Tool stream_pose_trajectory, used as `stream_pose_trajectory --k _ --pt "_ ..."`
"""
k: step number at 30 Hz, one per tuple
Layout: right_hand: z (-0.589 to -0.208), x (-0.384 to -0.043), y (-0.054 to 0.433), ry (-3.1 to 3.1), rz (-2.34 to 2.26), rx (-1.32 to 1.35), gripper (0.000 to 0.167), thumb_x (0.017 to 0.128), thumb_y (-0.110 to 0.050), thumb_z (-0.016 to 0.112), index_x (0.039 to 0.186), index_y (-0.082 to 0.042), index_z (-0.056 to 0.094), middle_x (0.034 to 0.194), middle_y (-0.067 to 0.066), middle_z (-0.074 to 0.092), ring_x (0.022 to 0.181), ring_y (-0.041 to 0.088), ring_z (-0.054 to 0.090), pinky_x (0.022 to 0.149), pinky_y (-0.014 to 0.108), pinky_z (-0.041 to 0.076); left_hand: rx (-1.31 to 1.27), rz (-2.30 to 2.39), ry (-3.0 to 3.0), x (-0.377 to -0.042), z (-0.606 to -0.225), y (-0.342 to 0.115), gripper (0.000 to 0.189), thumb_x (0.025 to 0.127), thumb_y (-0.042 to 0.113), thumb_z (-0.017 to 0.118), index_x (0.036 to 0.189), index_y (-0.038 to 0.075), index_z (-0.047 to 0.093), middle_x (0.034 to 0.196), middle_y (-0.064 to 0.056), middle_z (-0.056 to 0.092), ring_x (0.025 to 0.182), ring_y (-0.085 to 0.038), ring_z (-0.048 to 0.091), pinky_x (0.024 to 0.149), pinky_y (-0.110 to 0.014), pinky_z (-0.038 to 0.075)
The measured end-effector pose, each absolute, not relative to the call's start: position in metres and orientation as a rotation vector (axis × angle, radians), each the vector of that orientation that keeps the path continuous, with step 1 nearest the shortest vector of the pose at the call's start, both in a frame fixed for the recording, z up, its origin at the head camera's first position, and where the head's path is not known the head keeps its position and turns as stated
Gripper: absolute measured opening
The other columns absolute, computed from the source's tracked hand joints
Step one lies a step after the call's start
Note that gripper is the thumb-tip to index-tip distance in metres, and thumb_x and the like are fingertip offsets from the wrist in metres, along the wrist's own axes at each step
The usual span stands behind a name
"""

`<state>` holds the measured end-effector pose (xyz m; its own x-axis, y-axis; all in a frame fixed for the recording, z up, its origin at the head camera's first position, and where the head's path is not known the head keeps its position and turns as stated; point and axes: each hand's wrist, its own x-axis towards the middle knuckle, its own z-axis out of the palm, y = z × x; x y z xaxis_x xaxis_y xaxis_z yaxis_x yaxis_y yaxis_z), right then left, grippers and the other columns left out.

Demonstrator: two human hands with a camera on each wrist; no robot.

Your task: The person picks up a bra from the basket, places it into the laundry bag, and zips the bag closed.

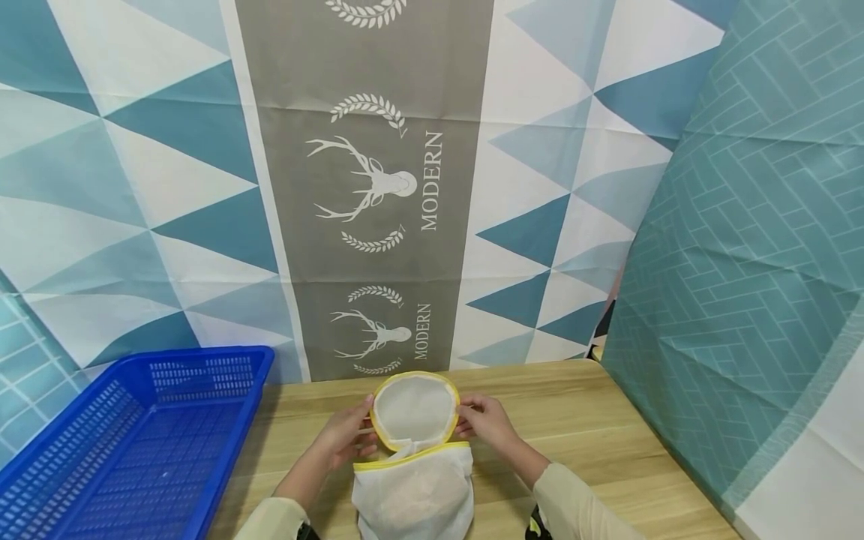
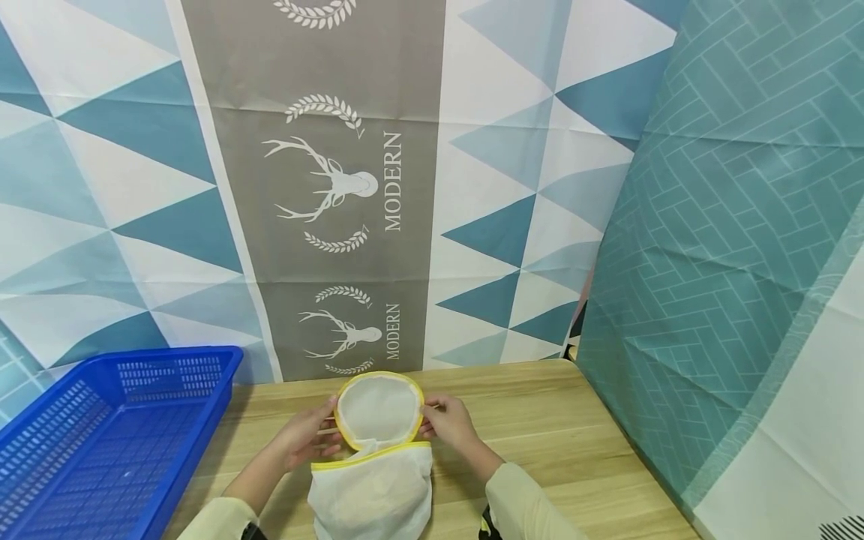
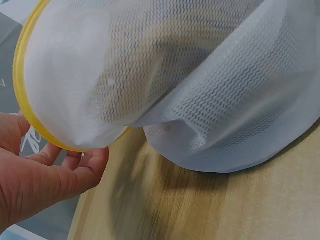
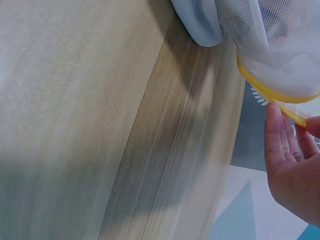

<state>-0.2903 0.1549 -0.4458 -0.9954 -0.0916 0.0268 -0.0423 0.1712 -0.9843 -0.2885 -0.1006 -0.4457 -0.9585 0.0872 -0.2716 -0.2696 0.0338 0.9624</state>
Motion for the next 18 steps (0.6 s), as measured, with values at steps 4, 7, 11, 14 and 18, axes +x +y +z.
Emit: stream_pose_trajectory --k 4,7,11,14,18 --pt "-0.445 -0.288 0.156 2.372 -1.993 -0.175 0.021 0.092 -0.003 0.053 0.103 0.015 0.058 0.079 0.024 0.064 0.062 0.018 0.065 0.061 0.033 0.057 -0.177 2.019 2.080 -0.284 -0.444 -0.102 0.068 0.094 0.051 0.045 0.129 -0.008 0.043 0.104 -0.015 0.055 0.073 -0.014 0.056 0.066 -0.026 0.053" --pt "-0.442 -0.285 0.157 2.361 -1.997 -0.205 0.022 0.092 -0.005 0.054 0.104 0.014 0.058 0.080 0.022 0.065 0.064 0.019 0.066 0.064 0.034 0.057 -0.168 2.035 2.087 -0.280 -0.442 -0.103 0.074 0.094 0.052 0.047 0.132 -0.011 0.039 0.108 -0.018 0.056 0.075 -0.013 0.059 0.067 -0.025 0.054" --pt "-0.438 -0.280 0.157 2.355 -2.003 -0.247 0.024 0.091 -0.007 0.055 0.104 0.014 0.058 0.080 0.019 0.065 0.066 0.021 0.066 0.065 0.034 0.057 -0.139 2.037 2.095 -0.276 -0.442 -0.105 0.081 0.092 0.056 0.046 0.132 -0.014 0.038 0.110 -0.021 0.056 0.078 -0.014 0.060 0.069 -0.025 0.054" --pt "-0.437 -0.277 0.157 2.350 -2.007 -0.268 0.025 0.091 -0.007 0.056 0.103 0.014 0.059 0.080 0.017 0.066 0.067 0.020 0.066 0.065 0.032 0.057 -0.124 2.032 2.101 -0.275 -0.442 -0.106 0.085 0.091 0.059 0.045 0.133 -0.014 0.036 0.111 -0.022 0.055 0.078 -0.015 0.060 0.069 -0.027 0.054" --pt "-0.437 -0.275 0.157 2.349 -2.004 -0.303 0.026 0.091 -0.008 0.056 0.103 0.014 0.060 0.082 0.017 0.066 0.069 0.021 0.066 0.065 0.032 0.057 -0.146 2.041 2.099 -0.274 -0.444 -0.106 0.084 0.092 0.059 0.044 0.133 -0.015 0.035 0.110 -0.023 0.054 0.077 -0.015 0.060 0.068 -0.026 0.054"
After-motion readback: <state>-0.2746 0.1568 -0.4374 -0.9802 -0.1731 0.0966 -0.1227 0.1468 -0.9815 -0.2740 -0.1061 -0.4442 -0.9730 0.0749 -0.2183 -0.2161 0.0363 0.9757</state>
